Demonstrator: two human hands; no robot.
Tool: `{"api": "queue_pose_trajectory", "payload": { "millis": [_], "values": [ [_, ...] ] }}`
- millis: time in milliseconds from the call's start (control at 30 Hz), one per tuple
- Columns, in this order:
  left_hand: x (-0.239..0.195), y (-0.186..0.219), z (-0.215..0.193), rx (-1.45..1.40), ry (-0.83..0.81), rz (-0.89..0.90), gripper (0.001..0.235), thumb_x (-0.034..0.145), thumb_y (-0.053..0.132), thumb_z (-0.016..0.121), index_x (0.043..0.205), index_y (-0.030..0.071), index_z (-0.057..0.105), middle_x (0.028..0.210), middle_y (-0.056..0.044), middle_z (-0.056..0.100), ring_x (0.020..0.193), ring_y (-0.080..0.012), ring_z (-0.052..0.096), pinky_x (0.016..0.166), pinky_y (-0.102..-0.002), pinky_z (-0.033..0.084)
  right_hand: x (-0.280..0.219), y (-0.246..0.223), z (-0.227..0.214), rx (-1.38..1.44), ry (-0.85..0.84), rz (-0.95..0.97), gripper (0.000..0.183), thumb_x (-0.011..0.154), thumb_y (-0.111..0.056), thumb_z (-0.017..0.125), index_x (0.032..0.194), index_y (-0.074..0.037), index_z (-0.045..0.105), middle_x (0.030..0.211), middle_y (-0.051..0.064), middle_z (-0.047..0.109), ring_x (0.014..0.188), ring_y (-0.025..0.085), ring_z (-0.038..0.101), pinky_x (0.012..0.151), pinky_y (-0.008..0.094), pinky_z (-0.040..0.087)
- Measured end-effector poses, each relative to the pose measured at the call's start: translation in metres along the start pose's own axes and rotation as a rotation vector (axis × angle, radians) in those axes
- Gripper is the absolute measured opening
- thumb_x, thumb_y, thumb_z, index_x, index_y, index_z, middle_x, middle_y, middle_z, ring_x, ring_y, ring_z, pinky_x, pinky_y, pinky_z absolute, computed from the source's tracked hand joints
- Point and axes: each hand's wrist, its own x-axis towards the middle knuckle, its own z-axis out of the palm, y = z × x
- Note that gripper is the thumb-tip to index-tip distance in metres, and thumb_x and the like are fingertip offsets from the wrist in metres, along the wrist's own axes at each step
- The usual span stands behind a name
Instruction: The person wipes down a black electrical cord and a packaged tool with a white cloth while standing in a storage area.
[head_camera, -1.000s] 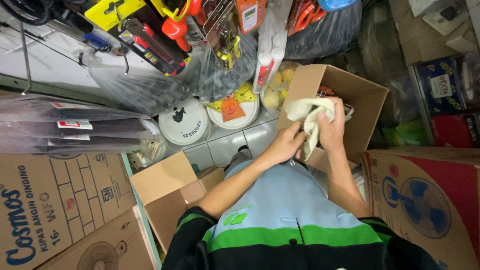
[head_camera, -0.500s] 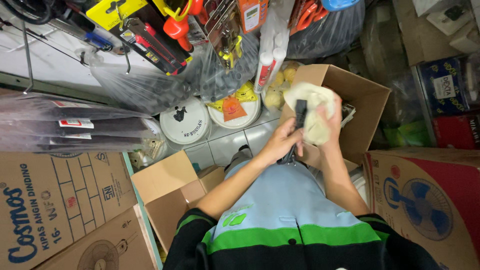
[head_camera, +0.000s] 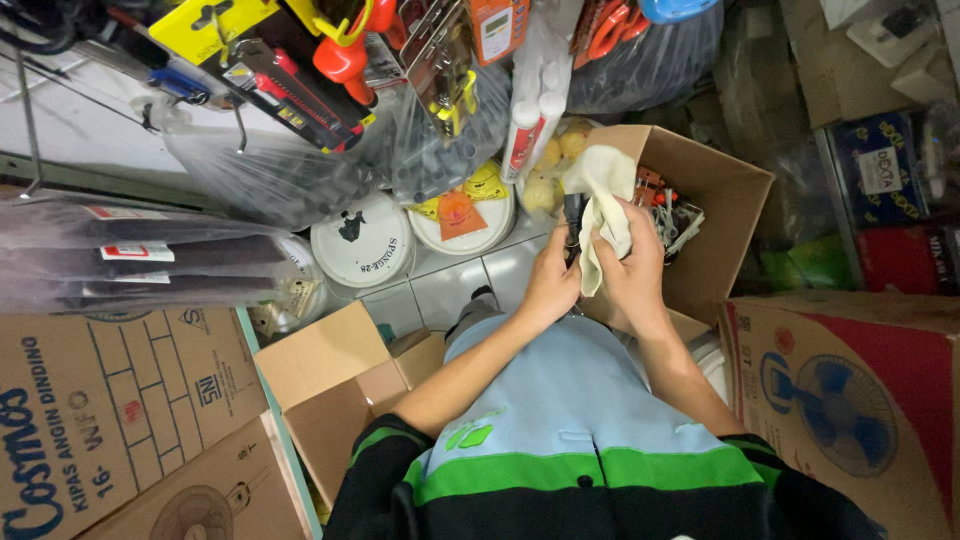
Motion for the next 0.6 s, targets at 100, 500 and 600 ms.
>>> {"api": "queue_pose_trajectory", "payload": {
  "millis": [100, 500, 600],
  "values": [
    [0.003, 0.002, -0.002, -0.053, -0.087, -0.206, 0.030, 0.098, 0.006, 0.063, 0.125, 0.001, 0.051, 0.094, -0.016, 0.071, 0.078, -0.0233, 0.071, 0.067, -0.035, 0.055, 0.005, 0.011, -0.007, 0.217, -0.053, 0.138, 0.048, 0.094, -0.003, 0.069, 0.138, -0.001, 0.052, 0.122, 0.007, 0.061, 0.110, 0.013, 0.060, 0.095, 0.031, 0.051],
    [-0.001, 0.002, 0.000, -0.110, -0.157, -0.297, 0.029, 0.091, 0.007, 0.068, 0.117, 0.001, 0.055, 0.094, -0.018, 0.071, 0.078, -0.0268, 0.070, 0.069, -0.038, 0.053, 0.006, 0.032, 0.001, 0.136, 0.017, 0.179, 0.040, 0.086, 0.003, 0.058, 0.125, -0.001, 0.057, 0.103, 0.002, 0.064, 0.091, 0.009, 0.058, 0.083, 0.025, 0.050],
    [-0.002, -0.005, 0.002, -0.077, -0.123, -0.159, 0.029, 0.094, 0.003, 0.063, 0.122, 0.001, 0.056, 0.099, -0.018, 0.070, 0.086, -0.0271, 0.070, 0.074, -0.038, 0.055, 0.006, 0.036, 0.002, 0.106, 0.040, 0.146, 0.037, 0.087, 0.004, 0.060, 0.123, -0.001, 0.058, 0.103, 0.001, 0.065, 0.090, 0.009, 0.059, 0.081, 0.025, 0.050]
  ]
}}
